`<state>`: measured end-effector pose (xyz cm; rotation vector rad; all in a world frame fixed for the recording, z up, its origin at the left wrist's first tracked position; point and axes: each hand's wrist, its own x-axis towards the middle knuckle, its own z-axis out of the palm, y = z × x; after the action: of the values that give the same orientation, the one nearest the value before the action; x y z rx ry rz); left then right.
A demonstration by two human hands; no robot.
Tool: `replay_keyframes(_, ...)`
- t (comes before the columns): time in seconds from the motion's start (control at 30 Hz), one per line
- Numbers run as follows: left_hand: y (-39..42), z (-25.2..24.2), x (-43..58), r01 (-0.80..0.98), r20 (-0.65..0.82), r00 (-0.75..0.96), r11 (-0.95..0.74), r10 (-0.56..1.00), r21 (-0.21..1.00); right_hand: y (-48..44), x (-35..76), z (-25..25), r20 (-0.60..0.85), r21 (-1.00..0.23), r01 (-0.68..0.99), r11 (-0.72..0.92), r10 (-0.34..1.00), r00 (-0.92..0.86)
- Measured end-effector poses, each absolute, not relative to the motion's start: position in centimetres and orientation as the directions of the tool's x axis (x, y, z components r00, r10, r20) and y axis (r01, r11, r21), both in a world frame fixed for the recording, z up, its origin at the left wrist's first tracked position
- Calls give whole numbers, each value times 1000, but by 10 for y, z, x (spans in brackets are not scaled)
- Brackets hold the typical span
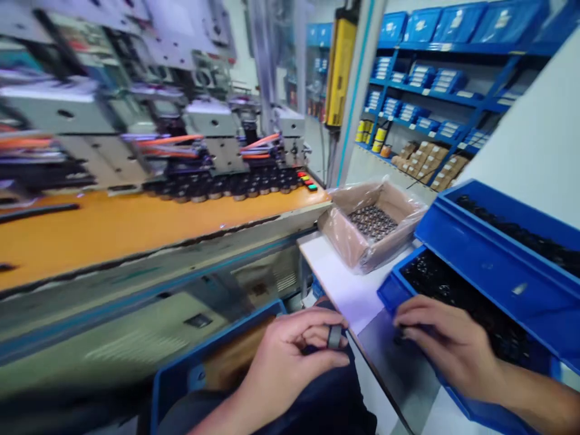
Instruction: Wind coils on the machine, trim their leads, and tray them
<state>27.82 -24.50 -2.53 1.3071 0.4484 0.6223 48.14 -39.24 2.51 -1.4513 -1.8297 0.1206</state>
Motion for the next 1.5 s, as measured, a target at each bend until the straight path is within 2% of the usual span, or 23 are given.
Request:
replay_keyframes(0.13, -262, -17, 314, -212, 49, 852, 258, 521, 943, -390, 475, 15, 569, -593, 685, 423, 822, -15)
replay_keyframes(0.3, -273, -18, 337, -210, 11, 891, 391, 454, 896, -389, 479, 4, 653, -559, 691, 459, 757, 26)
replay_keyframes(0.6, -274, -34, 339, -270, 98, 776, 188, 623, 945, -387, 493, -1, 769, -325, 758, 566, 624, -137)
replay_keyframes(0.77, -273, -33, 337, -245, 74, 799, 210, 597, 947, -385, 495, -3, 801, -175, 801, 572, 556, -222)
replay_keyframes(0.9, -271, -19, 336, -217, 40, 825, 250, 564, 944, -386, 494, -3, 807, -104, 799, 592, 519, -280)
replay_keyframes(1.13, -270, -10, 329, -161, 23, 850, 219, 526, 962, -388, 491, -2, 813, 3, 802, 598, 465, -350)
replay_keyframes(1.27, -270, -10, 327, -154, 23, 858, 215, 513, 964, -389, 488, -1, 810, -75, 804, 589, 507, -296)
replay_keyframes(1.4, -272, -10, 326, -130, -5, 863, 232, 505, 964, -389, 489, -3, 801, -30, 792, 609, 489, -346)
replay_keyframes(1.5, -272, -13, 325, -128, -22, 870, 268, 492, 955, -389, 489, -3, 798, -53, 801, 596, 508, -324)
